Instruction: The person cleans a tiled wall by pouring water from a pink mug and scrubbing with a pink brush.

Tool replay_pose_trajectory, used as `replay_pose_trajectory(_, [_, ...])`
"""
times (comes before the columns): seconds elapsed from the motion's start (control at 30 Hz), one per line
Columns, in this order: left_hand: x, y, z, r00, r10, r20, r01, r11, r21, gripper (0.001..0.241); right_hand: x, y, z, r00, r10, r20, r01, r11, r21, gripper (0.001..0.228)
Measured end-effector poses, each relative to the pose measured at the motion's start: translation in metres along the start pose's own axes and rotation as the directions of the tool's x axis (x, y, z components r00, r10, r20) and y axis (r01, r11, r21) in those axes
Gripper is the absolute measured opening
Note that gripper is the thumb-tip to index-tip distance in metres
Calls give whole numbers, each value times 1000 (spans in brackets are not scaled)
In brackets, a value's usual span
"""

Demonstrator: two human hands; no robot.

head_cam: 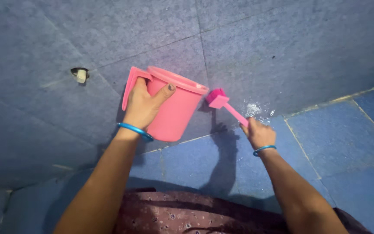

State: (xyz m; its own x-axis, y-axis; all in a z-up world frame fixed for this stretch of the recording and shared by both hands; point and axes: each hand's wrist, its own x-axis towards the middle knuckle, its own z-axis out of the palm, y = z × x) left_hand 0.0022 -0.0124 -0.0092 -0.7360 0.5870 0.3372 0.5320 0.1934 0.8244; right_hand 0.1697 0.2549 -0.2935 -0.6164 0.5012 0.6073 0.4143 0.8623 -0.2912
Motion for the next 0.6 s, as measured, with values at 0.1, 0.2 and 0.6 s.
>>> replay_pose_trajectory(0.1, [-5,-4,1,1000,-10,-12,10,1000,-25,66,26,14,-9,985,114,-129,-123,991,-62,30])
replay_pose_trajectory(0.2, [-2,-11,2,996,56,-62,-49,992,119,70,96,8,-21,874,353,-335,-282,928,242,30])
replay_pose_trajectory(0.6, [-6,-11,0,994,77,-74,-57,969,241,82,2,18,9,917,384,-106,-369,919,141,31])
